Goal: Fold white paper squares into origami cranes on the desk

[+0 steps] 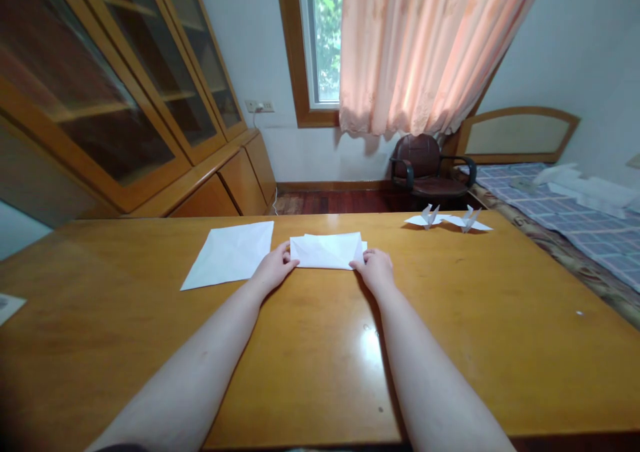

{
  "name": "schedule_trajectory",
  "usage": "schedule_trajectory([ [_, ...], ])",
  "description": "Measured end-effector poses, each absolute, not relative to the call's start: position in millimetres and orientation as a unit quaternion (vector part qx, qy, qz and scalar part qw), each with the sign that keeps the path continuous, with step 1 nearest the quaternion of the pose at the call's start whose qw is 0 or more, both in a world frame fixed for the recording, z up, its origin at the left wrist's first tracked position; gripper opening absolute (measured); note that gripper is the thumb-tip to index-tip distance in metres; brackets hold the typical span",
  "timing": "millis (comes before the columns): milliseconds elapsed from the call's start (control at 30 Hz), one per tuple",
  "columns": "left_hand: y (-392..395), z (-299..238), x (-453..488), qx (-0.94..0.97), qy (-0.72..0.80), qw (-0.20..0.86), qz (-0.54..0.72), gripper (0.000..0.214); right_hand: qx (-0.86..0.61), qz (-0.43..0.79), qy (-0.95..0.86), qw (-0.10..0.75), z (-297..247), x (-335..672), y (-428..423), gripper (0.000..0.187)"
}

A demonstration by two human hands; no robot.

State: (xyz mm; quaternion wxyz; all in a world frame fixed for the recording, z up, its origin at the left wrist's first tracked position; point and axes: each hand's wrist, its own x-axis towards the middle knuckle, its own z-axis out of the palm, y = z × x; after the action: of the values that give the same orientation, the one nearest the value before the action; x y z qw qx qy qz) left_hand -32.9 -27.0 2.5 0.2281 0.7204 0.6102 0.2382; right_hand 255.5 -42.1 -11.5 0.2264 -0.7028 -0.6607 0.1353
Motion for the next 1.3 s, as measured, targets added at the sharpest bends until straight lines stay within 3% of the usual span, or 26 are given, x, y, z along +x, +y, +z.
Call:
schedule_trajectory([
  [233,-26,2,-31,0.706,0.622,0.233,0.245,0.07,-0.728,0.12,-0.642,0.209,-9,255,-45,0.029],
  [433,-26,2,-33,0.707,0.622,0.225,0.25,0.056,-0.743,0.107,-0.634,0.186,-7,250,-47,0.031],
  [633,-27,0,-30,0.771,0.579,0.112,0.242,0.037,-0.746,0.101,-0.631,0.189,-6,246,-50,0.036],
  [833,-37,6,-19,0.816,0.544,0.066,0.185,0.029,-0.744,0.096,-0.635,0.186,-5,245,-50,0.034],
  [1100,-55,12,-1,0.901,0.424,0.073,0.048,0.053,-0.736,0.11,-0.64,0.191,-1,244,-50,0.03],
  [1300,-59,12,4,0.9,0.427,0.083,-0.012,0.064,-0.739,0.13,-0.631,0.194,4,241,-53,0.027],
])
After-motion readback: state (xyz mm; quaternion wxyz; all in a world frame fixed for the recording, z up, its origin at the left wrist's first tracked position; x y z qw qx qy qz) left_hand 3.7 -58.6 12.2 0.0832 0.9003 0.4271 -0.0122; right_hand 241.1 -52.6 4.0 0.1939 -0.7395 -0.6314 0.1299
